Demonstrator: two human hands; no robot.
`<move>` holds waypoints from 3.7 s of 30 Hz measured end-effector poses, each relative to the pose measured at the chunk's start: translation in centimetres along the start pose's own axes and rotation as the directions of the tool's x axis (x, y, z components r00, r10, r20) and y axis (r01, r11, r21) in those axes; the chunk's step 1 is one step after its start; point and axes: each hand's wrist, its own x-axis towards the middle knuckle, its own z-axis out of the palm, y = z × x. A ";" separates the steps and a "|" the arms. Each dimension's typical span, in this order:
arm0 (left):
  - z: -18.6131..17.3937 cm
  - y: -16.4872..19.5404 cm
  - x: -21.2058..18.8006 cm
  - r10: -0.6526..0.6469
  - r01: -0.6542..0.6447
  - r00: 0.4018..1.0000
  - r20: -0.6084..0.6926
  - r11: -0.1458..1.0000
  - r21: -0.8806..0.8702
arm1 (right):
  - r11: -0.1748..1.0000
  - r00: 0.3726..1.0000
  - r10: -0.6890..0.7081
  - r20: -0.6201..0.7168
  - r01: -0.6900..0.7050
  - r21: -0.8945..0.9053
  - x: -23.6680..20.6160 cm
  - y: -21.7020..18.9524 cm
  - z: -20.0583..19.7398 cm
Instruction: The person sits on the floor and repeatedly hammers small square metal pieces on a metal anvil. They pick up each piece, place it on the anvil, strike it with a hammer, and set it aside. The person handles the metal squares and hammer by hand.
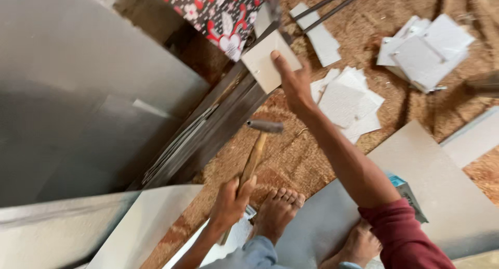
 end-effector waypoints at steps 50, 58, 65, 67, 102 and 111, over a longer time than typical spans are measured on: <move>-2.1 21.9 17.6 0.747 -0.628 0.622 -0.234 0.655 0.420 | 0.828 0.994 0.109 0.029 -0.106 0.551 -1.0 -7.4 -6.8; -3.2 22.8 16.3 0.690 -0.579 0.702 -0.178 0.698 0.421 | 0.738 0.986 0.069 0.149 -0.151 0.658 -0.9 -6.1 -8.3; -3.5 14.7 7.8 0.726 -0.654 0.575 -0.379 0.685 0.321 | 0.910 0.983 0.142 0.113 -0.175 0.375 -1.0 -4.7 -4.9; -1.8 10.0 5.7 0.554 -0.535 0.765 -0.328 0.830 0.154 | 0.949 0.989 0.107 0.105 -0.133 0.286 -1.4 -4.5 -3.7; -6.3 17.4 2.4 0.530 -0.227 0.840 -0.118 0.541 0.810 | 0.981 0.991 -0.133 -0.033 0.126 -0.145 -0.8 -4.0 -0.6; -6.7 16.3 3.4 0.574 -0.276 0.812 -0.105 0.536 0.798 | 0.952 0.974 -0.225 -0.011 0.217 -0.218 -0.9 -2.8 -0.9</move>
